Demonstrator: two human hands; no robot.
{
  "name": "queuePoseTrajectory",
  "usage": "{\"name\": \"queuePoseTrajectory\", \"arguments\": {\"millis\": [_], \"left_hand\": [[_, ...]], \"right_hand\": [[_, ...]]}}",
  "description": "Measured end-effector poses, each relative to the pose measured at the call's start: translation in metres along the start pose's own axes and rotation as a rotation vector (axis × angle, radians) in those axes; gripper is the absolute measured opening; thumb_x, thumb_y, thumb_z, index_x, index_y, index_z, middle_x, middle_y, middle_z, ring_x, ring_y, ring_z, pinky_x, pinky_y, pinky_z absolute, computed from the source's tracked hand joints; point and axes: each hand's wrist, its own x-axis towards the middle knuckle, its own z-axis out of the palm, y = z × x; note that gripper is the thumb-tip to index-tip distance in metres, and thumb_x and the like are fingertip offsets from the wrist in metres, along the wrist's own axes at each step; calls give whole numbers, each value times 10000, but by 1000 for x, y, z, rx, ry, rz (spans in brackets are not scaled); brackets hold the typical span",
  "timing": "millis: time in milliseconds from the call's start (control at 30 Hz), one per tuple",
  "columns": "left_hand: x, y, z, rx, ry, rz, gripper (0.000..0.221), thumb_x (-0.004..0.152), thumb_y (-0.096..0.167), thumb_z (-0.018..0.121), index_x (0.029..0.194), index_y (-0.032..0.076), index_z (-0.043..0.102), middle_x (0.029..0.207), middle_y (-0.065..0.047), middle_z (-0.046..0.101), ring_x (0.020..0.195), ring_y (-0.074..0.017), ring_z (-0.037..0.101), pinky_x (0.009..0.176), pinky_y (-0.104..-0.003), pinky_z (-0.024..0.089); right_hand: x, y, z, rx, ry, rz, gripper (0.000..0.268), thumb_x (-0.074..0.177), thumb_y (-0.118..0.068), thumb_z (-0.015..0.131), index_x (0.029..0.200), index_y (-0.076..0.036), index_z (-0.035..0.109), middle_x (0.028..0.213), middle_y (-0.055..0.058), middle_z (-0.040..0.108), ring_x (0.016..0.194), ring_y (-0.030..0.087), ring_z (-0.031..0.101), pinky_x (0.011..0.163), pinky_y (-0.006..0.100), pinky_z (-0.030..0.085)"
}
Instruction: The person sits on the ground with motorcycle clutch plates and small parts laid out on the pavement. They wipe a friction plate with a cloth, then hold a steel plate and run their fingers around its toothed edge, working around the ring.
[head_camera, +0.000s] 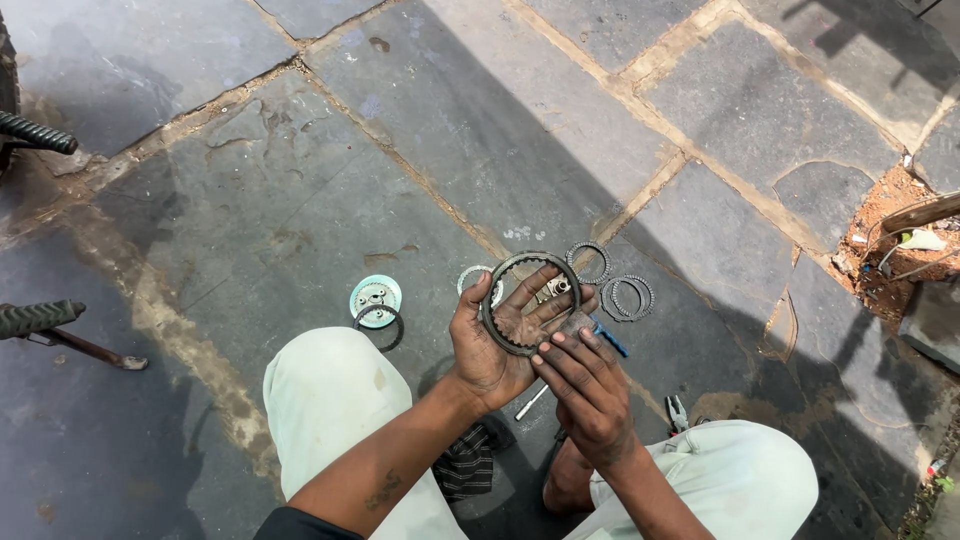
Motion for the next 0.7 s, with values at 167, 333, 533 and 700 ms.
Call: {"name": "queuePoseTrajectory", "arguments": {"millis": [167,333,533,700], "left_hand": [[-2,3,1,-22,4,8,866,940,695,391,1530,61,399,1490,-261,477,1459,-364,422,1240,-497,356],[-4,7,-7,-19,-37,-3,864,940,697,395,1542,78,376,1491,-281,459,1442,-374,424,1208,-506,373],[-6,6,-17,-47,-112,11,857,971,682,380,1548,49,365,1502,-307,450,1439,-397,426,1196,-511,412],[-6,7,-17,-68,-51,21,857,981,668,372,1551,28,361,1525,-297,442,1464,-378,422,1201,-495,417]], "right_hand": [[-3,5,3,-60,20,28,272,933,21,620,1150,-89,741,1221,49,720,1271,236,634,1194,493,438],[1,1,3,-34,-4,-51,239,943,-49,632,1145,-106,745,1210,47,722,1239,233,641,1171,483,446],[-2,1,4,-78,-47,-50,248,947,-60,628,1159,-91,753,1215,51,724,1233,240,645,1161,479,449],[-1,0,6,-80,-33,-28,269,943,-33,610,1171,-75,745,1221,64,720,1245,247,635,1173,489,438]]}}
